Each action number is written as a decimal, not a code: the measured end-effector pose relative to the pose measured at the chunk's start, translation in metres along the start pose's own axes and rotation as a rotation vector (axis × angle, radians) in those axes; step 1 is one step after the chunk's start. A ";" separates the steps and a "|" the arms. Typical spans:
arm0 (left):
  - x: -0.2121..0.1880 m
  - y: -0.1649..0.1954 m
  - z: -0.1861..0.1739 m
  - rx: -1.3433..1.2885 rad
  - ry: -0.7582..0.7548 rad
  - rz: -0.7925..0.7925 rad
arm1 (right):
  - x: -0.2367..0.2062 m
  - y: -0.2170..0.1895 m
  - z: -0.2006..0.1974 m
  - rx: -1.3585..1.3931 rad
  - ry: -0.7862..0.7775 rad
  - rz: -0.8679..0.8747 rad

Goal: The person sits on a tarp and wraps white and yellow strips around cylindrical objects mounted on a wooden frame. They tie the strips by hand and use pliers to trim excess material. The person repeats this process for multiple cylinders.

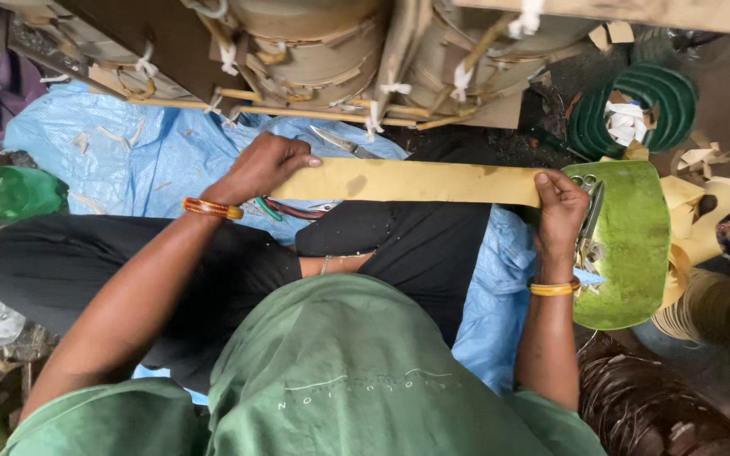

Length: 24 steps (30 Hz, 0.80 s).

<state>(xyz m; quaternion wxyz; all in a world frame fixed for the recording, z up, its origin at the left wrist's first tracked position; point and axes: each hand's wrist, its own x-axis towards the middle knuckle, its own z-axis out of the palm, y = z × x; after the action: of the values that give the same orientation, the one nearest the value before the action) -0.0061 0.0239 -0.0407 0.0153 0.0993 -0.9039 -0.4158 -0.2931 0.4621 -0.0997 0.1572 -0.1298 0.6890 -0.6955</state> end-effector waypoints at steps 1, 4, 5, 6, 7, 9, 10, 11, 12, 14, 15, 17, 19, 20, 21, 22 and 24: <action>-0.002 -0.005 0.012 -0.014 0.054 0.018 | -0.002 -0.010 -0.004 -0.086 0.013 -0.045; 0.001 -0.023 0.042 -0.292 0.308 -0.042 | -0.025 -0.043 -0.005 -0.182 0.134 -0.134; -0.008 -0.031 0.048 -0.425 0.393 -0.095 | -0.045 -0.051 -0.001 -0.210 0.181 -0.154; -0.019 -0.040 0.050 -0.368 0.448 -0.112 | -0.061 -0.068 -0.005 -0.255 0.234 -0.189; -0.025 -0.048 0.048 -0.309 0.524 -0.100 | -0.076 -0.085 -0.004 -0.330 0.240 -0.137; -0.041 -0.067 0.022 0.061 0.630 -0.117 | -0.077 -0.110 0.015 -0.404 0.232 -0.083; -0.050 -0.069 0.011 0.330 0.617 -0.177 | -0.068 -0.118 0.030 -0.434 0.184 -0.131; -0.058 -0.068 -0.003 0.526 0.548 -0.176 | -0.068 -0.130 0.040 -0.494 0.146 -0.154; -0.060 -0.059 -0.008 0.705 0.469 -0.177 | -0.071 -0.144 0.043 -0.571 0.103 -0.161; -0.058 -0.024 -0.011 0.710 0.435 -0.028 | -0.067 -0.161 0.061 -0.567 0.020 -0.144; -0.047 -0.002 -0.010 0.530 0.397 0.050 | -0.066 -0.168 0.070 -0.644 -0.032 -0.179; -0.032 0.044 -0.002 0.389 0.315 0.046 | -0.070 -0.176 0.079 -0.677 -0.143 -0.193; -0.018 0.082 0.005 0.489 0.282 -0.100 | -0.069 -0.180 0.084 -0.645 -0.209 -0.213; -0.019 0.098 0.013 0.531 0.230 -0.187 | -0.068 -0.181 0.085 -0.667 -0.225 -0.229; -0.025 0.108 0.022 0.579 0.177 -0.275 | -0.064 -0.179 0.086 -0.644 -0.235 -0.238; -0.027 0.118 0.028 0.635 0.120 -0.364 | -0.058 -0.179 0.086 -0.612 -0.243 -0.246; -0.026 0.119 0.056 0.450 0.316 0.135 | -0.059 -0.164 0.092 -0.481 -0.253 -0.172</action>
<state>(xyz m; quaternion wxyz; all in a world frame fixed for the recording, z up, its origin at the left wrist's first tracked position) -0.0065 0.1465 0.0133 0.1612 0.1035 -0.9645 -0.1819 -0.2091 0.4012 0.0679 0.1469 -0.3069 0.7957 -0.5011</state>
